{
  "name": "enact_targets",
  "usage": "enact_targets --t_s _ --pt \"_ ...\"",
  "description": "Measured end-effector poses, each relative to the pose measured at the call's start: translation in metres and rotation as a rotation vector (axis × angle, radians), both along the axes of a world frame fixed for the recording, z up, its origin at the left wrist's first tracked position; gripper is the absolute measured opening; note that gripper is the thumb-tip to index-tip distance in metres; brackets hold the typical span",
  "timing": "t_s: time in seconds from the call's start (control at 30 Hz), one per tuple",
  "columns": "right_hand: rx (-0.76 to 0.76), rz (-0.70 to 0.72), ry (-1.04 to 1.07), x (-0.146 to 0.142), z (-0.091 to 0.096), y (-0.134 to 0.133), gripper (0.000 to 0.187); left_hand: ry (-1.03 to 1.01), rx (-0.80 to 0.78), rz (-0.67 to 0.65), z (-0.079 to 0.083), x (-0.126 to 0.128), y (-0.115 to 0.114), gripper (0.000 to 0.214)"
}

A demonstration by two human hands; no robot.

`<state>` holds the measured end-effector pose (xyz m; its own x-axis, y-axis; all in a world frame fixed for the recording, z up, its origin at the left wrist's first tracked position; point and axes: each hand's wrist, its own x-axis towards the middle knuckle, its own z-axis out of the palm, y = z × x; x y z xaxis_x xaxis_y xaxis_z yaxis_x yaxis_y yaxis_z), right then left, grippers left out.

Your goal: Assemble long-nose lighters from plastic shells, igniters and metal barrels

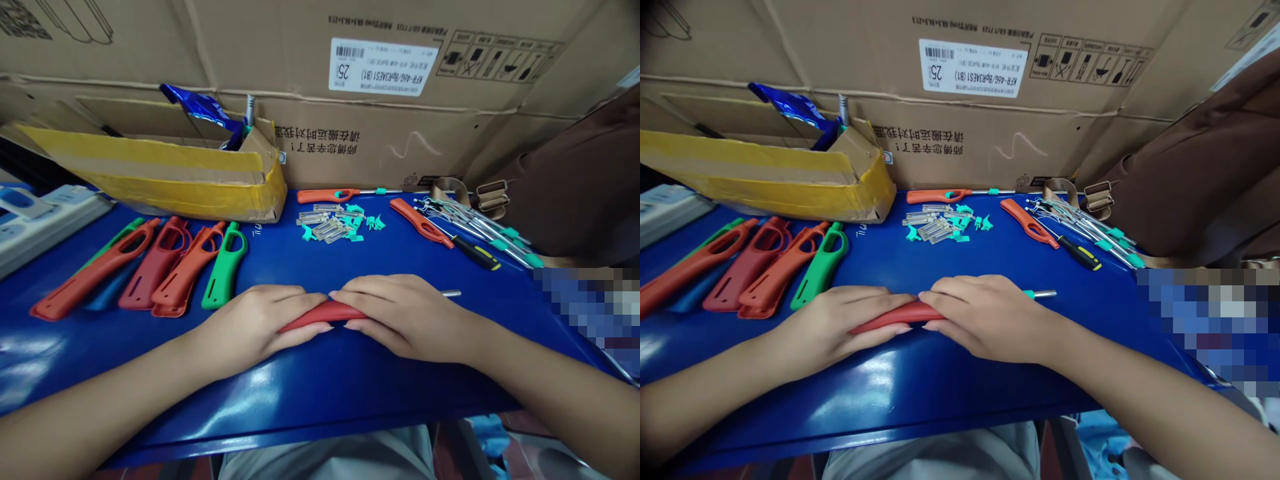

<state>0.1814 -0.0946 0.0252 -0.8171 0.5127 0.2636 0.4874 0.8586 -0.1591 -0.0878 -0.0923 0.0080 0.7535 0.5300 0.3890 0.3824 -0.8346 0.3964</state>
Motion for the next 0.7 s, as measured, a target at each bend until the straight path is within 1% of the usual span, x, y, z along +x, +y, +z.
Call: enact_targets --t_s 0.17,0.33,0.4,0.57,0.7 --pt "0.046 -0.017 0.051 -0.0027 -0.0054 -0.0013 0.035 0.006 -0.005 -0.004 0.0027 0.0018 -0.0004 0.028" --pt "0.057 -0.044 0.032 -0.0042 -0.0056 0.004 0.035 0.019 -0.081 0.003 0.0021 -0.0006 0.0023 0.027" --pt "0.061 -0.042 0.028 -0.0046 -0.0063 0.0051 0.036 0.023 -0.083 0.012 0.0009 -0.0001 0.0024 0.028" --pt "0.104 -0.009 0.013 -0.0054 -0.0082 0.001 0.03 0.069 -0.067 0.024 -0.001 0.0051 -0.0021 0.033" --pt "0.101 -0.042 0.007 -0.0063 -0.0061 -0.0019 0.03 0.077 -0.123 0.046 -0.0004 0.0058 -0.0029 0.034"
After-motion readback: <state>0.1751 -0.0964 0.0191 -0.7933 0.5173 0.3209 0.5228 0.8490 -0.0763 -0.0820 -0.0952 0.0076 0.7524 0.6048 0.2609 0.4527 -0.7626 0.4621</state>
